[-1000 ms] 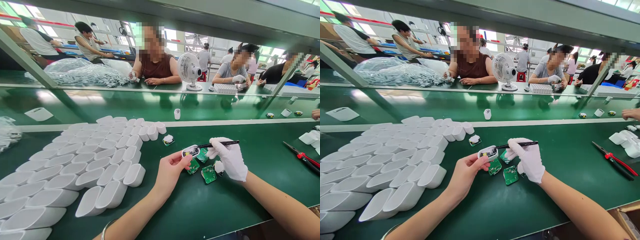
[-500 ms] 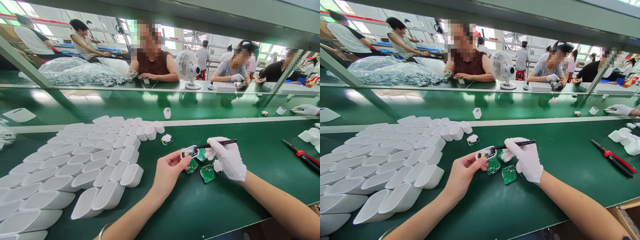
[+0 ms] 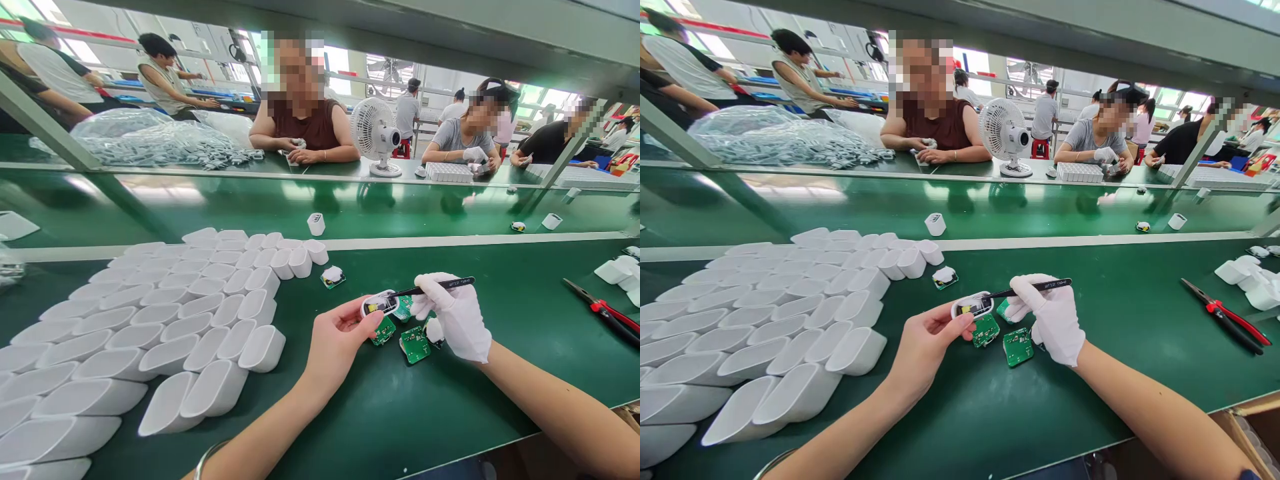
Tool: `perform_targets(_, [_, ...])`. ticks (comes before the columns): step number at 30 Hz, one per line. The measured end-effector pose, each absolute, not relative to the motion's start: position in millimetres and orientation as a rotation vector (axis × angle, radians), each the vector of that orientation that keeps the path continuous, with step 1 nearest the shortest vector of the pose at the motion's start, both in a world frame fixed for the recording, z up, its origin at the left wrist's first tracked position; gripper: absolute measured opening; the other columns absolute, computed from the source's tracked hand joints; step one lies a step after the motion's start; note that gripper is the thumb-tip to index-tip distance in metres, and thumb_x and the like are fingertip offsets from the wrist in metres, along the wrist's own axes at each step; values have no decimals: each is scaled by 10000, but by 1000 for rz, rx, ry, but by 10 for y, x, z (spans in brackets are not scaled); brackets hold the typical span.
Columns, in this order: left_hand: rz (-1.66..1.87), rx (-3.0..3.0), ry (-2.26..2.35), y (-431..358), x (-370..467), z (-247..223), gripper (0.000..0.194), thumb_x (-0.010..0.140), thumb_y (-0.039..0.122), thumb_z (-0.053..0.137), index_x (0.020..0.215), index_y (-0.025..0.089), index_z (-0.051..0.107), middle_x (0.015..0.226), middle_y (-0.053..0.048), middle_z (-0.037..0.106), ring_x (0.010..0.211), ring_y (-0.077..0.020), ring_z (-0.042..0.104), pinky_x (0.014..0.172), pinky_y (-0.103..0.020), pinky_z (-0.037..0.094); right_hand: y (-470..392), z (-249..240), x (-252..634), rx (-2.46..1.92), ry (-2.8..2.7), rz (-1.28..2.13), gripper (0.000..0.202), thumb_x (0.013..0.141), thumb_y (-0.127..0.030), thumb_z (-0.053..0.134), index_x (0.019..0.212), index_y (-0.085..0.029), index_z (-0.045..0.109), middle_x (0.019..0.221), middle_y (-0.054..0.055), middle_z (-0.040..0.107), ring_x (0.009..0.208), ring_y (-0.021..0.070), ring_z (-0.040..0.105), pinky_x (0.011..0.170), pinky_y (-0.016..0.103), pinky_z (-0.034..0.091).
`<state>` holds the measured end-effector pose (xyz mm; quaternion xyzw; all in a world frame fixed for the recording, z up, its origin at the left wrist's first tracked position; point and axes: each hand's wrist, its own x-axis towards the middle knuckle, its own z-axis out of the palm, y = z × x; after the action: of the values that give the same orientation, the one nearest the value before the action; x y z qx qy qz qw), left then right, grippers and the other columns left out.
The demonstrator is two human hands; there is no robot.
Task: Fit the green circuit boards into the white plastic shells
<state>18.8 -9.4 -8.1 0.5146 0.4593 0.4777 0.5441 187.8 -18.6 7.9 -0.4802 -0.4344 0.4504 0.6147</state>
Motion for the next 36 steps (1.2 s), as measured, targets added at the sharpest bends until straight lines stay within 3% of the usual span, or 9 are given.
perform_targets(9, [1124,1133,1095,-110,197,-110,426,543,365,759,896,129,729,707,-27,686,512,-105,510,557,-235,494,-205,99,1873,-1132,-1001,1014,225,704,-374,677,682,-155,631,523,11,637,452,142,597,456,242,476])
perform_targets(12, [1140,1124,1097,-115,185,-108,476,564,389,756,954,121,712,761,-47,704,576,-135,569,593,-247,513,-138,117,1970,-1203,-939,1015,299,754,-432,565,605,-173,544,428,-17,538,368,123,516,390,233,404])
perform_targets(14, [1163,1119,1099,-114,174,-108,505,571,404,758,986,120,700,824,-66,714,674,-174,619,646,-265,530,-51,123,2080,-1495,-1072,968,371,798,-465,477,554,-186,483,400,-27,472,328,105,446,369,229,345])
perform_targets(18, [1210,1125,1082,-105,177,-138,539,589,384,762,1048,119,664,980,-96,705,885,-236,639,757,-306,546,112,97,2274,-2253,-1568,601,385,804,-437,512,526,-172,533,503,49,537,542,184,571,546,288,415])
perform_targets(20, [1250,1175,1075,-106,188,-173,539,610,334,758,1091,124,634,1025,-99,692,922,-234,636,792,-324,549,114,81,2286,-2342,-1628,380,367,811,-456,513,640,-149,619,645,106,601,702,247,606,652,350,439])
perform_targets(22, [1345,1328,1086,-112,189,-214,493,644,262,738,1108,149,615,1049,-88,678,922,-219,639,805,-332,553,46,78,2224,-2103,-1734,155,353,829,-453,497,922,-148,646,869,129,621,796,247,601,712,380,458])
perform_targets(25, [1627,1778,992,-121,149,-259,424,688,119,687,1093,204,598,1068,-66,654,961,-208,627,803,-330,559,-133,83,2044,-1288,-2010,68,450,826,-363,545,1242,-210,469,1076,95,568,847,183,590,751,342,500])
perform_targets(29, [1966,2434,567,-131,42,-255,329,669,11,686,925,200,603,994,-42,605,858,-160,633,700,-268,585,-314,28,1847,-655,-2057,-41,503,838,-177,557,1302,-251,377,1032,63,607,891,156,602,742,278,526])
perform_targets(36, [1988,2906,346,-189,-38,-107,167,744,11,588,724,177,590,882,-25,510,781,-137,612,600,-232,614,-331,-116,1836,-667,-1953,-40,432,836,-109,541,1225,-270,446,908,35,655,770,144,626,685,254,541])
